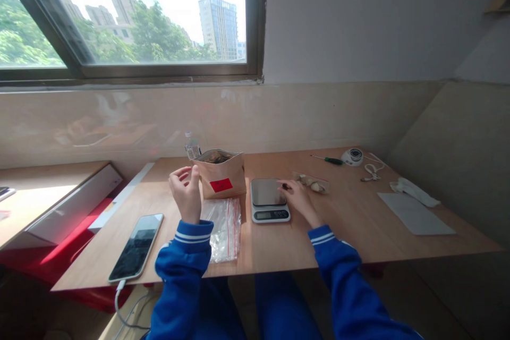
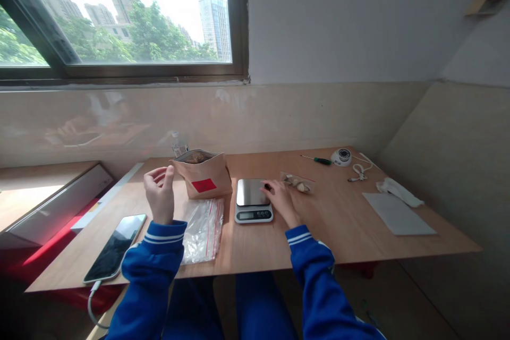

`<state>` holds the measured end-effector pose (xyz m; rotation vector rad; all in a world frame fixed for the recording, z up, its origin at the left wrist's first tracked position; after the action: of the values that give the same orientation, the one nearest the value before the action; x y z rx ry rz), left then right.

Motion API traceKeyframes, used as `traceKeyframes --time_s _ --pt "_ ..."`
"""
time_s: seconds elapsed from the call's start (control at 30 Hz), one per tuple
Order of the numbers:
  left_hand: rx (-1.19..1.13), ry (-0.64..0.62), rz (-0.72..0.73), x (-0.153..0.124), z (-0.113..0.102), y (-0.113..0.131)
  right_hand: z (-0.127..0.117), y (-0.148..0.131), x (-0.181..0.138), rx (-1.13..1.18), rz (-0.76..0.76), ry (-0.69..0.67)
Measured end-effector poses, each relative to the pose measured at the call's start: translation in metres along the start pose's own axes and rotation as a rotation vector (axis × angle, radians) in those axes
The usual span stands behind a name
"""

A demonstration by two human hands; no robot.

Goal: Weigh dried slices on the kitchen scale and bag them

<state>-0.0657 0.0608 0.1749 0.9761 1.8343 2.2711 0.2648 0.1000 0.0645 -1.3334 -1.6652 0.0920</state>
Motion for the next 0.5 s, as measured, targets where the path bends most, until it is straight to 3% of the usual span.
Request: traceKeyframes --time_s 0.1,0.2,0.37,0.5 --pt "0.018 0.019 0.08 0.008 0.008 -0.002 0.014 -0.008 -0.003 -0.047 0.001 -0.071" --pt "0.037 -0.014 0.133 0.021 0.012 -0.009 0.01 -0.005 -0.03 -0.053 0.058 -0.053" --pt "0.033 -0.035 0.082 0.036 0.02 -0.022 -0.009 -0.005 -0.082 -0.005 0.133 -0.002" --pt "0.034 -0.095 0.018 0.033 0.031 -0.025 -0.009 -0.029 -0.087 0.076 0.17 -0.021"
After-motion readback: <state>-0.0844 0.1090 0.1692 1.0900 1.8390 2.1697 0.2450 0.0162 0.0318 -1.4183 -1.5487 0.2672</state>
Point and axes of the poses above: each hand's wrist, its own x-axis towards the middle knuckle, its own z-axis out of the palm, y = z × x, the point moved 4 cm from there along x, towards the middle knuckle, and after that the axes turned 15 degrees about y, right-handed, at the moved point
